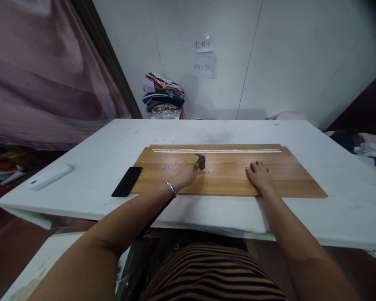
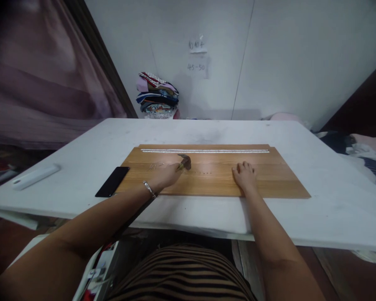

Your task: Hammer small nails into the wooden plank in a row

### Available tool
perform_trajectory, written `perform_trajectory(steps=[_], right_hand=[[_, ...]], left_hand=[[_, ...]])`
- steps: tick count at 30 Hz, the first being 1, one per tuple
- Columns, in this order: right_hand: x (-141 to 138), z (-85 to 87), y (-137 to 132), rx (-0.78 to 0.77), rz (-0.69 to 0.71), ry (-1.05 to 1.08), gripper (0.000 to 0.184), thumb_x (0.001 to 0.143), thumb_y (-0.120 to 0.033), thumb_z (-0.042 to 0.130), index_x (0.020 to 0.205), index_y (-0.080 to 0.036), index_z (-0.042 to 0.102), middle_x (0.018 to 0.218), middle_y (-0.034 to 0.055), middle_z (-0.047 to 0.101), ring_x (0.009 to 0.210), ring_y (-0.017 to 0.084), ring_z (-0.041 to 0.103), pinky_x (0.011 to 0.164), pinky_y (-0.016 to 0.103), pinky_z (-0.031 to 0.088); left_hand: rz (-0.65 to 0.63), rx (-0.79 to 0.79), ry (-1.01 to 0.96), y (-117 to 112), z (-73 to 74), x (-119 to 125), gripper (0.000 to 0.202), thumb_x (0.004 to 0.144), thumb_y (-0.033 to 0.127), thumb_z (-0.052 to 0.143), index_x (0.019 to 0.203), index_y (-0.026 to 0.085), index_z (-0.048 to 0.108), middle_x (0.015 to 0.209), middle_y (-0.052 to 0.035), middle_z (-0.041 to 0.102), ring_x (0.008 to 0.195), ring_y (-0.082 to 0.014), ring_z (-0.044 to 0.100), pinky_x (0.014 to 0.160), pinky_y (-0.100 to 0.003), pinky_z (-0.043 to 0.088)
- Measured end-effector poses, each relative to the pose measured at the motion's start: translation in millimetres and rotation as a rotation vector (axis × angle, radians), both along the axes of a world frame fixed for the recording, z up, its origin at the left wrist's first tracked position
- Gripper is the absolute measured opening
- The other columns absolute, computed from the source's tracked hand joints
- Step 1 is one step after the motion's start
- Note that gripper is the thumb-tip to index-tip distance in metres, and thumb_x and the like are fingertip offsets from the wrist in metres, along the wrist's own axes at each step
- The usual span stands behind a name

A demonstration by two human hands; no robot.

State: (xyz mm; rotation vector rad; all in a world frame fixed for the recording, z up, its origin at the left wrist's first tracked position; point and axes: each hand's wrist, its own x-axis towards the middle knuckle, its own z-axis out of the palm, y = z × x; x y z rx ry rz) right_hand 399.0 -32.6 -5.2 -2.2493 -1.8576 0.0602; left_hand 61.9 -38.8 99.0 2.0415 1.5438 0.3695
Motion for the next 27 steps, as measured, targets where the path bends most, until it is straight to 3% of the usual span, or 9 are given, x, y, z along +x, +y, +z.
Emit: perform_trajectory(steps=[3, 9, 18, 27], right_hand=[[-0.1, 0.0, 0.0, 0.003, 0.001, 0.009, 0.042, 0.102, -0.045, 0.035, 0.114, -0.021, 0.068, 0.134, 0.0158, 0.062, 0.131, 0.03, 0.049, 0.109, 0.049, 0.036], [-0.7, 1.1, -1.0, -0.001, -0.007, 0.013, 0.043, 0.102, -0.045, 0.035, 0.117, -0.02, 0.067, 0.141, 0.016, 0.059, 0.134, 0.03, 0.047, 0.11, 0.049, 0.035], [-0.5, 2.5, -1.0, -0.015, -0.003, 0.008, 0.043, 0.102, -0.045, 0.035, 0.116, -0.02, 0.066, 0.137, 0.0157, 0.061, 0.132, 0.03, 0.049, 0.11, 0.048, 0.036], [0.1, 0.5, -0.6, 0.01, 0.005, 0.011, 0.041, 0.102, -0.045, 0.034, 0.113, -0.022, 0.067, 0.134, 0.0147, 0.062, 0.131, 0.03, 0.049, 0.108, 0.049, 0.036]], left_hand=[[-0.021, 0.0, 0.001, -0.7, -0.9, 0.2, 0.028, 0.09, 0.017, 0.046, 0.103, 0.019, 0.07, 0.111, -0.0095, 0.077, 0.103, -0.0241, 0.07, 0.098, -0.034, 0.052], [-0.066, 0.033, 0.037, -1.1, -5.4, 0.1, 0.032, 0.09, 0.017, 0.042, 0.106, 0.017, 0.07, 0.114, -0.011, 0.076, 0.105, -0.0246, 0.069, 0.103, -0.039, 0.05], [-0.02, -0.003, 0.073, -3.1, 4.2, 0.9, 0.03, 0.094, 0.023, 0.044, 0.106, 0.018, 0.071, 0.111, -0.0108, 0.077, 0.103, -0.0258, 0.069, 0.097, -0.036, 0.053], [-0.088, 0.047, 0.016, 0.9, -9.1, -0.4, 0.031, 0.088, 0.016, 0.043, 0.105, 0.018, 0.069, 0.114, -0.0096, 0.076, 0.107, -0.0241, 0.068, 0.104, -0.039, 0.05]])
